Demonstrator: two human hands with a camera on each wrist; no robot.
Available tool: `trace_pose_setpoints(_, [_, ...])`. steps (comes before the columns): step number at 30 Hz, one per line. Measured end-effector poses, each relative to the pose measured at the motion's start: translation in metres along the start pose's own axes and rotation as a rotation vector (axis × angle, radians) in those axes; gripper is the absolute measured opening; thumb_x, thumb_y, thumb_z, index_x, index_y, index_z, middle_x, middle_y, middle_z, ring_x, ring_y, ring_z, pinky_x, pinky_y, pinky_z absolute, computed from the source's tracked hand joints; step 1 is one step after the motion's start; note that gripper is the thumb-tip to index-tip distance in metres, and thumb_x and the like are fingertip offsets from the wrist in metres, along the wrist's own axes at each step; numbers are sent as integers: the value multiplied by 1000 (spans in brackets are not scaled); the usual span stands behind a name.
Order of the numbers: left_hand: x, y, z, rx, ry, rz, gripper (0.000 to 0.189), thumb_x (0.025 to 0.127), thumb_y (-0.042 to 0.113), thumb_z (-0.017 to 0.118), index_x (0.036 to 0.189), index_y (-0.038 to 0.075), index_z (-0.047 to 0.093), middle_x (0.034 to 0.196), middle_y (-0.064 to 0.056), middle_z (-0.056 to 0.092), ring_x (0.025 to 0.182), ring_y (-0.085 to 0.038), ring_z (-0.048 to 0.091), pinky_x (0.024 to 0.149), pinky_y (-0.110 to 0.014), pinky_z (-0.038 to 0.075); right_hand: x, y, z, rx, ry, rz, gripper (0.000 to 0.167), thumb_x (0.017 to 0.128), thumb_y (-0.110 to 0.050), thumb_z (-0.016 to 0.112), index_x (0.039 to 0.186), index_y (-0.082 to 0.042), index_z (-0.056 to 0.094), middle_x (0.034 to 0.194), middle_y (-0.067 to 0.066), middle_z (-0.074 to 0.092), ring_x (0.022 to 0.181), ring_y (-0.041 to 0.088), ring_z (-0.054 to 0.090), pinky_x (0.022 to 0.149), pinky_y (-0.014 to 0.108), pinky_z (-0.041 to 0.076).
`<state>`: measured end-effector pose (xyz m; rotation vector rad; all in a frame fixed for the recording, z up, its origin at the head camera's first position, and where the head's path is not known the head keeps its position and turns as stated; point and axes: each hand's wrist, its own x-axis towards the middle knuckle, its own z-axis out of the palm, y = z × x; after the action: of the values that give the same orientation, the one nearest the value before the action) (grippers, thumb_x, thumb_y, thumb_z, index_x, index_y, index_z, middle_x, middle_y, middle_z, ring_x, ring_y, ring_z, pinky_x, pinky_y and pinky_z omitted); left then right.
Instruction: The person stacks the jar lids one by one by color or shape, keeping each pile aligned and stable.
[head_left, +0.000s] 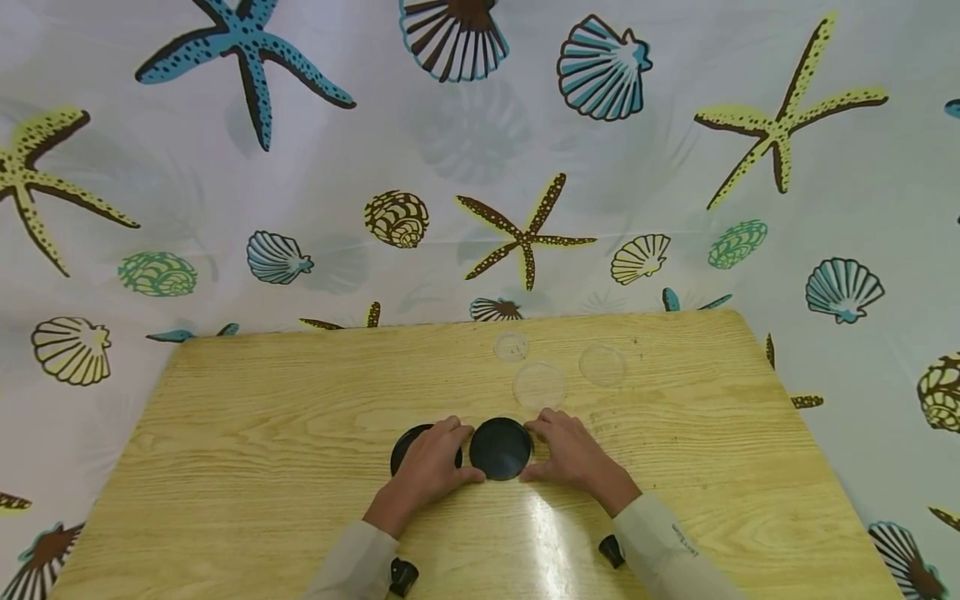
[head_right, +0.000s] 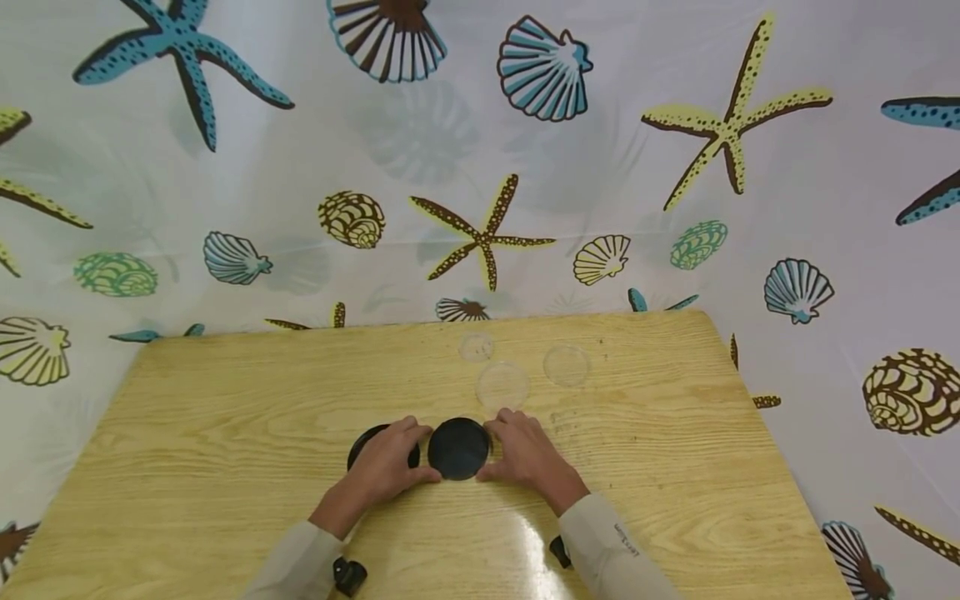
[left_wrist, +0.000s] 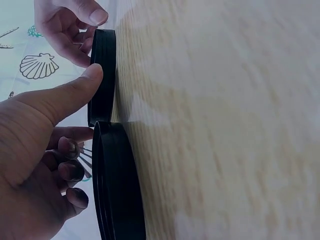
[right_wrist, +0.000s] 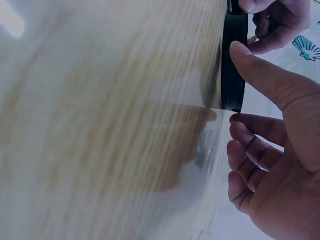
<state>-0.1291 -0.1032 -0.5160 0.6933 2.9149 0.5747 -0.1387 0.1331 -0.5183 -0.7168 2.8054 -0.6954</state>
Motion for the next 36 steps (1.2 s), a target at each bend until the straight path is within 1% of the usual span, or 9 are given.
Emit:
trace_pose_setpoints(10, [-1, 0, 1, 32, 13, 2, 55, 73, 42, 80, 111, 6, 66, 86, 1, 54, 65, -8, 40, 62, -26, 36, 0, 0, 1, 4, 10, 3, 62, 71, -40, 82, 119, -4, 63, 100, 4, 58, 87, 19, 55, 77, 40, 41])
trace_pose_setpoints(18, [0, 1, 1, 41, 21, -5, 53, 72, 43, 79, 109, 7, 66, 82, 2, 51, 64, -8, 38, 61, -25, 35, 1, -3, 1, 18, 15, 1, 60, 71, -37, 82, 118, -4, 64, 101, 4, 58, 87, 19, 54, 78, 40, 41])
trace_pose_setpoints(25, [0, 1, 1, 17, 17, -18, 53, 73, 41, 80, 111, 6, 65, 86, 1, 54, 66, -9, 42, 62, -28, 38, 0, -4, 2, 16, 22, -3, 59, 71, -37, 82, 117, -4, 64, 99, 3, 58, 85, 17, 53, 77, 41, 41])
trace_pose_setpoints(32, [0, 0, 2, 7, 9, -18, 54, 74, 41, 79, 113, 6, 65, 86, 2, 53, 64, -9, 40, 61, -26, 35, -1, -3, 1, -3, 20, -6, 61, 72, -39, 81, 119, -4, 64, 100, 4, 58, 85, 18, 53, 79, 40, 41])
trace_pose_setpoints(36, [1, 0, 1, 7, 8, -17, 54, 74, 41, 78, 114, 6, 64, 87, 1, 54, 67, -9, 42, 62, -27, 37, 0, -3, -1, -15, 24, -8, 63, 72, -40, 81, 120, -4, 63, 99, 3, 57, 84, 16, 52, 77, 38, 40])
